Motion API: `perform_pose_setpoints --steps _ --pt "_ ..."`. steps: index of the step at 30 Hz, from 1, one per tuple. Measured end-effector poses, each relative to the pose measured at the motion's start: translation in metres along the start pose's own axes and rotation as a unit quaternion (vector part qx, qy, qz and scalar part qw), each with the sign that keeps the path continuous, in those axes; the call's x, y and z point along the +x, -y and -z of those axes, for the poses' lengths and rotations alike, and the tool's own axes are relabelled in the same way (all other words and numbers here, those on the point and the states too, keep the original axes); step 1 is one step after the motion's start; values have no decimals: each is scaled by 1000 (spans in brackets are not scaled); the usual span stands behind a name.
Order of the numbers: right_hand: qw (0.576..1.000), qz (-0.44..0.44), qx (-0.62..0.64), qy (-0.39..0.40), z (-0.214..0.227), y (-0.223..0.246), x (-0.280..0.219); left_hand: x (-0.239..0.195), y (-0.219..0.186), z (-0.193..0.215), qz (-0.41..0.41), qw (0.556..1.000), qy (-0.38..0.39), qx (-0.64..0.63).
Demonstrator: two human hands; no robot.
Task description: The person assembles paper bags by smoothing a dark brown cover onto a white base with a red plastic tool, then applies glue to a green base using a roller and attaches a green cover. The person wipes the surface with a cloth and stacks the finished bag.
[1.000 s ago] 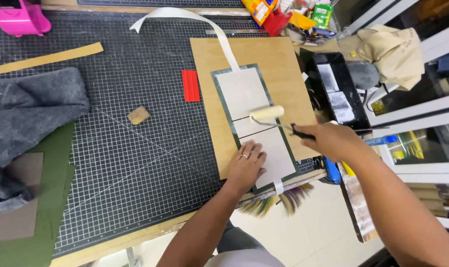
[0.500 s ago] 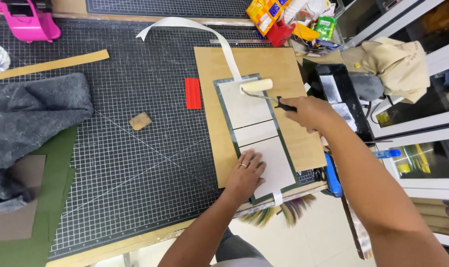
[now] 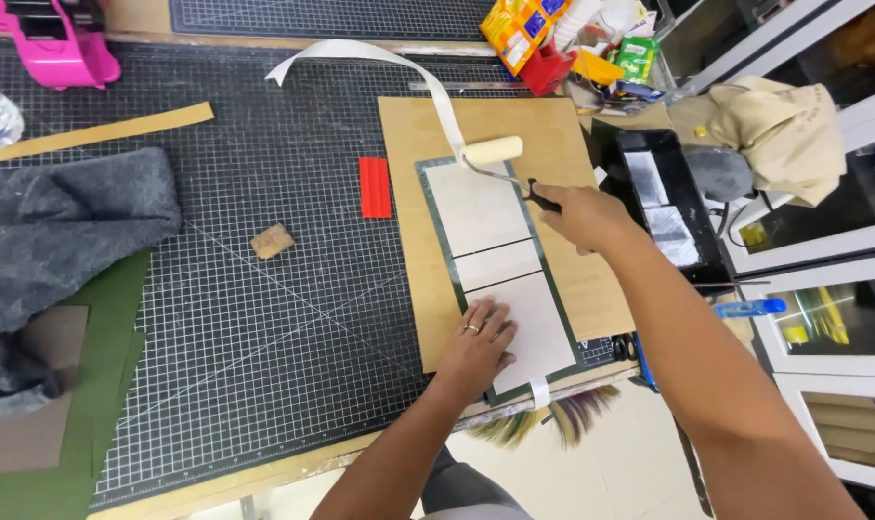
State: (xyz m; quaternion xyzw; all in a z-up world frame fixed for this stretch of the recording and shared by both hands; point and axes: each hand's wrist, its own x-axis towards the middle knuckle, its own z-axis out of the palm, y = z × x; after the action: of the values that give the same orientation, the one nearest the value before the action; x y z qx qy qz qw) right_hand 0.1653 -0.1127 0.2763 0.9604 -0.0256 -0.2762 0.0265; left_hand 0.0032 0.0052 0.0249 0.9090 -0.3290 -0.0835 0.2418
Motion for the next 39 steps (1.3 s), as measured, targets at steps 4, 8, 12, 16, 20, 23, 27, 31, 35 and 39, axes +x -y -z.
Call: perform_pose_setpoints --steps 4,8,12,16,20,23,27,31,35,39 --pt "999 -25 -19 29 -9 -10 -43 1 3 -4 -7 1000 -1 15" --pt "993 -54 -66 78 -24 -31 -91 4 5 -21 -22 995 -98 23" --pt "987 -81 -72 120 -17 -27 -130 2 5 -26 -34 985 -163 35" --pt "990 -94 -21 107 -8 -45 -145 -1 5 -15 -51 981 -181 42" --pt "966 -173 182 62 -4 -89 -174 -10 -3 12 -88 968 -235 6" --pt "947 -202 247 -45 -24 -142 -180 -8 -3 15 -97 963 -253 -2" --pt "942 -292 148 -78 -48 -194 -163 -1 -4 4 -86 968 -232 -39" --pt "952 -272 114 -87 -121 -283 -120 0 -12 5 -64 971 -228 -42" --pt "964 -235 44 -117 -155 -308 -95 -1 -17 5 -24 976 -216 -36" --pt "959 -247 90 -109 -146 -300 -98 -2 -22 18 -26 970 -217 -108"
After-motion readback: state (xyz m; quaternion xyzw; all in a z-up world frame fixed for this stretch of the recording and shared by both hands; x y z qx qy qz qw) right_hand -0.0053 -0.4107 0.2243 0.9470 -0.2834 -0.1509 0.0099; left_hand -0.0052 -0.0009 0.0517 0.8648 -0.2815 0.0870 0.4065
